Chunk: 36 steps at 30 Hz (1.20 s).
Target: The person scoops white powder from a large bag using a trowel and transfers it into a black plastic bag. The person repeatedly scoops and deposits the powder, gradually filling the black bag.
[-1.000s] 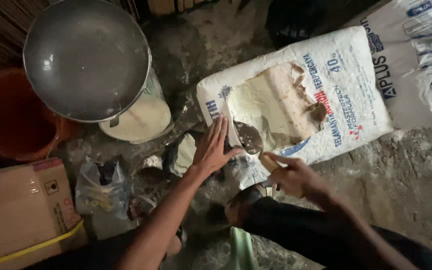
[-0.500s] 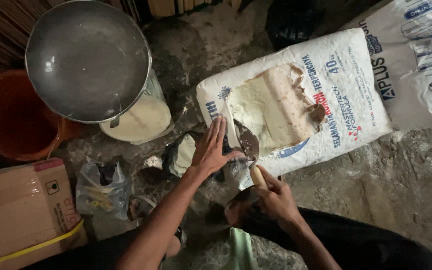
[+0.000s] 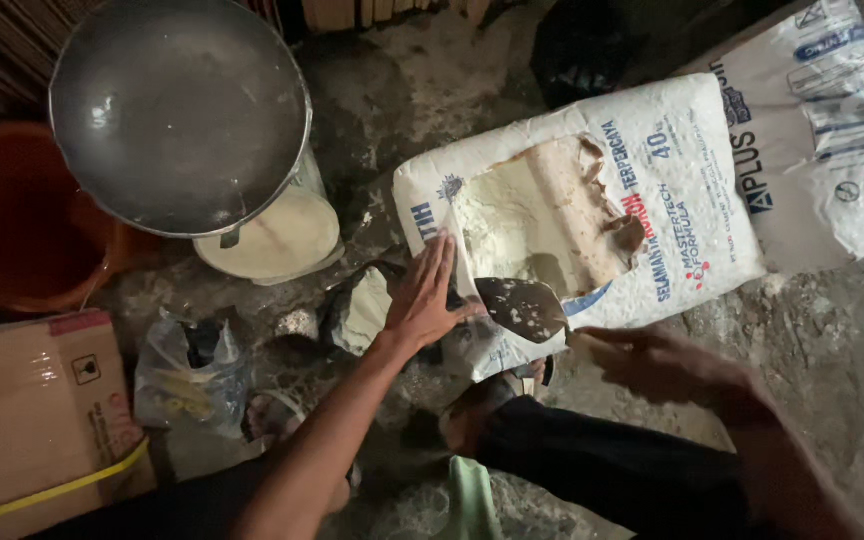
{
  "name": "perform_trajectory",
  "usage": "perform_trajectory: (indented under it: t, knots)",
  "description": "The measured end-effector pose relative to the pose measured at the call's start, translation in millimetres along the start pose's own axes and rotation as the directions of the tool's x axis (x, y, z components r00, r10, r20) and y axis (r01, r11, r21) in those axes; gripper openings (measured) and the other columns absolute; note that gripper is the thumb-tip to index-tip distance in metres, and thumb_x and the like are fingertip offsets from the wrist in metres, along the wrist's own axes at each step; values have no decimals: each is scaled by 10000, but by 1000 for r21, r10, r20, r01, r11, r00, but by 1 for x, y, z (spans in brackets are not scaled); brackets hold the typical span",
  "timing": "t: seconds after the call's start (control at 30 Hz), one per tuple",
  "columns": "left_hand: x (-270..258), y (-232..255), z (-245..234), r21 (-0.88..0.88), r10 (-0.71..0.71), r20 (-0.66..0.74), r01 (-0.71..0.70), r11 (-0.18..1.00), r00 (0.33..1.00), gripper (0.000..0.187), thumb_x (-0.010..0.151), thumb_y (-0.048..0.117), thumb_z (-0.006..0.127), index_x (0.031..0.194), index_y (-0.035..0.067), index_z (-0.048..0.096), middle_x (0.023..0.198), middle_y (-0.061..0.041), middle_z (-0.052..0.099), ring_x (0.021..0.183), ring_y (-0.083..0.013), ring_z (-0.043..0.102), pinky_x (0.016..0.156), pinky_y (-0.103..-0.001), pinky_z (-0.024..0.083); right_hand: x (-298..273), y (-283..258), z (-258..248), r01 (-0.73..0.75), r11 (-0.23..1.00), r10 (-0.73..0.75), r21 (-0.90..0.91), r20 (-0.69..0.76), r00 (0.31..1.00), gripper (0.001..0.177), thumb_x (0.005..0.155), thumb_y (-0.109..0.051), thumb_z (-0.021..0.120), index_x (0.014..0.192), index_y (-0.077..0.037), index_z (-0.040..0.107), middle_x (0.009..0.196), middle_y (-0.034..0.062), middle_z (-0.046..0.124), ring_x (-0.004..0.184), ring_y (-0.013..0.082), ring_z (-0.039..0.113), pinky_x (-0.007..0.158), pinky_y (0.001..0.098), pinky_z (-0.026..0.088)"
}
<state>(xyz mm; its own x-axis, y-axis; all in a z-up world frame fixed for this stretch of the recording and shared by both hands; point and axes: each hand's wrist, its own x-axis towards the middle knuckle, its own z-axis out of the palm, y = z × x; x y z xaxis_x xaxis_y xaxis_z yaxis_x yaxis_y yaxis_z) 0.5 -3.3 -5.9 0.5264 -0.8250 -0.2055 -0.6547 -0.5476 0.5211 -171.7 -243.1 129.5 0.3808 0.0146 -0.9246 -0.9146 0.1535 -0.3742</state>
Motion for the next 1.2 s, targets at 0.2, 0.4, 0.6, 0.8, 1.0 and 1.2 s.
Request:
perform_trajectory:
  t: [0.2,0.4,0.6,0.8,1.0,1.2]
  knots:
    - [-2,1,-6,8,36,-94,-36,999,995,1024,773,699,406,1415,-15,51,1481,-200,66,1372,-309,142,1106,-413,176,41,-19,42,38,999,-39,12,25,999,584,810,68,382,1294,-208,558,586,123,579,335,123,394,268,210,293]
    - [-1,1,-17,-85,-88,86,95,992,992,941,820,616,453,1437,113,-49,1510,-58,-60,1395,-276,72,1050,-446,288,34,4,103,128,990,-138,-53,-302,943,432,815,-309,594,1229,-189,620,551,26,535,362,93,351,297,234,311]
    - [-9,2,-13,-2,22,-57,-22,1000,998,997,762,719,350,1408,34,21,1478,-135,29,1377,-286,90,1135,-426,196,51,50,144,216,976,-176,41,-444,879,565,745,-64,609,1292,-196,553,1003,-18,643,697,92,530,554,226,431]
    - [-11,-2,-4,-25,33,-70,-35,999,997,875,834,645,343,1406,74,10,1474,-111,29,1380,-271,69,1154,-431,164,78,81,172,382,744,-632,-547,-391,669,482,788,-210,505,1270,-204,503,1279,10,535,1082,112,580,1078,463,-178]
    - [-9,-2,-6,-27,52,-161,-57,998,986,788,899,536,351,1418,15,68,1480,-181,108,1366,-321,168,1093,-437,232,83,69,214,377,850,-526,-367,-561,639,717,667,-48,488,1358,-202,371,1333,30,494,1082,192,596,805,275,449]
    - [-8,-4,-7,-30,19,-94,-22,999,995,735,915,508,329,1415,62,26,1477,-144,75,1367,-307,140,1120,-424,225,67,51,186,259,959,-273,-114,-611,743,668,741,-231,589,1366,-329,375,1215,70,605,892,146,640,727,297,463]
